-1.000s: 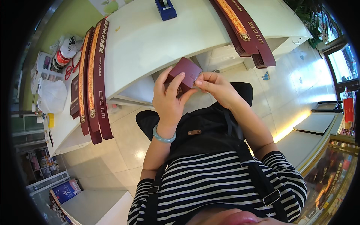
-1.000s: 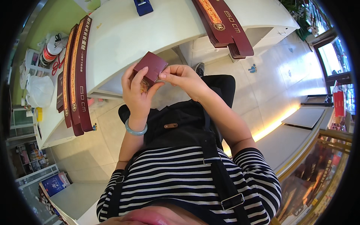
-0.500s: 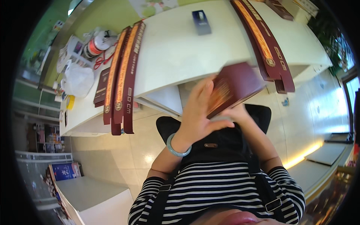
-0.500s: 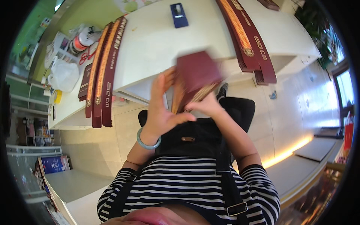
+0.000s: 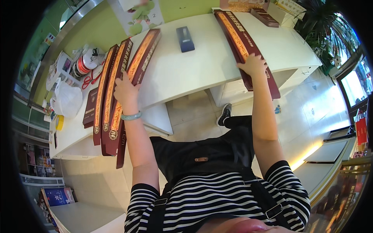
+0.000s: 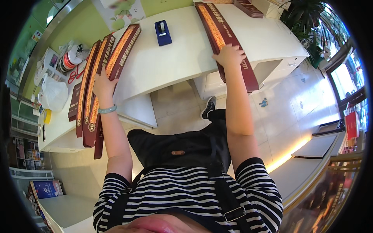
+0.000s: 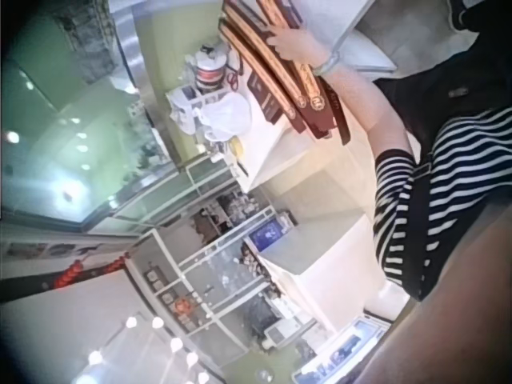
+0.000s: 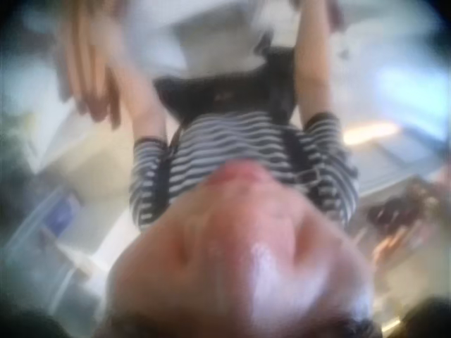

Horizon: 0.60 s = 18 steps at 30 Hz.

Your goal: The person sits at a counter and repeatedly assembles long, flat cardboard boxes. They fold the flaps, apply tape to seal the ends, and stack the finished boxes. The person briefly drinks from a water bottle during the process.

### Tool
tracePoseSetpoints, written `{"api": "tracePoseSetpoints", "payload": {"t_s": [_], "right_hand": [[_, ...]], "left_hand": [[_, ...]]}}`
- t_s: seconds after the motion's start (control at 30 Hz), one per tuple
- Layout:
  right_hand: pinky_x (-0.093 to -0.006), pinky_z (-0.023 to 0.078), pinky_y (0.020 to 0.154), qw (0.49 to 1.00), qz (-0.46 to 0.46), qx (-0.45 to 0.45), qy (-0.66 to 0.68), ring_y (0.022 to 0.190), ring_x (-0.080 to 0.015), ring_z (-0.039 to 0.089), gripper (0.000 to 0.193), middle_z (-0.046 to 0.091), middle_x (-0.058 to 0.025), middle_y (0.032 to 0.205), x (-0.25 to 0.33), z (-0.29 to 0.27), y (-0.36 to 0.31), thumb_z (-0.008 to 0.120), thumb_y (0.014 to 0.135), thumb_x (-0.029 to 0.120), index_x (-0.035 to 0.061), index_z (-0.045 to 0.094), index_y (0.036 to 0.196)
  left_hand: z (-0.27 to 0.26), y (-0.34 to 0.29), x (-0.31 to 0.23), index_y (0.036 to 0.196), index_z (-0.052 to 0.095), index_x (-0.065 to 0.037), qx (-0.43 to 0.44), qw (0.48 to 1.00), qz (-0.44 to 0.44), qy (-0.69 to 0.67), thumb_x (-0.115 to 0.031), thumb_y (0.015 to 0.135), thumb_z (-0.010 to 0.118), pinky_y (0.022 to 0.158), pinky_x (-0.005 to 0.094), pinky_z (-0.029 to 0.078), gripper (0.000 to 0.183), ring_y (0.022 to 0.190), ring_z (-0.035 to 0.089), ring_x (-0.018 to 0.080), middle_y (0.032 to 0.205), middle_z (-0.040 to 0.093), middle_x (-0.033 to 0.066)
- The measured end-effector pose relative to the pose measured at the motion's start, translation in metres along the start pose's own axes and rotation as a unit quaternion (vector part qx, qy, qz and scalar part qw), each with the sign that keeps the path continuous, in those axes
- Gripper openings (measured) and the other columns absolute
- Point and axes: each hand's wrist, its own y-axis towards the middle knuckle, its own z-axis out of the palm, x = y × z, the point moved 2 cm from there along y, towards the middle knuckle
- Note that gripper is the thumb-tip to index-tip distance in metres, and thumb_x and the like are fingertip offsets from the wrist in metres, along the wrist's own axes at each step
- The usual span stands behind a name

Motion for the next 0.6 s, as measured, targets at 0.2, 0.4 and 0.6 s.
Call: {"api": "tracePoseSetpoints", "payload": {"t_s": [0.2, 0.4, 0.6], "right_hand": [[-0.0468, 0.058, 0.086, 0.997, -0.07, -0.039, 0.015, 0.104, -0.0427, 0.069, 0.043, 0.069, -0.0279, 0.109, -0.016, 0.004, 0.001, 0.067, 0.088, 0.033, -0.0041, 0.068, 0.11], [-0.0465, 0.057, 0.066, 0.962, -0.157, -0.215, 0.057, 0.076, -0.036, 0.072, 0.015, 0.071, -0.0204, 0.082, -0.001, -0.078, -0.077, 0.054, 0.088, 0.006, 0.002, 0.064, 0.099], [-0.0394, 0.056, 0.091, 0.878, -0.429, -0.19, 0.091, 0.116, -0.0344, 0.066, 0.055, 0.056, -0.0289, 0.138, 0.04, -0.042, -0.245, 0.052, 0.087, 0.001, -0.0051, 0.047, 0.141]], "left_hand": [[0.009, -0.001, -0.037, 0.152, 0.041, -0.007, -0.165, 0.971, 0.159, -0.073, -0.038, 0.077, 0.085, 0.12, 0.0501, 0.026, 0.092, 0.146, 0.031, 0.0426, 0.157, 0.033, 0.026], [0.018, -0.103, -0.15, 0.157, 0.031, -0.003, 0.191, 0.656, 0.286, -0.672, -0.03, 0.093, 0.074, 0.118, 0.0401, 0.032, 0.082, 0.146, 0.036, 0.0235, 0.159, 0.038, 0.0175], [-0.003, -0.154, -0.172, 0.157, 0.025, -0.002, 0.291, 0.379, 0.142, -0.867, -0.055, 0.099, 0.053, 0.116, 0.0479, 0.036, 0.083, 0.144, 0.038, 0.0341, 0.157, 0.039, 0.0207]]}}
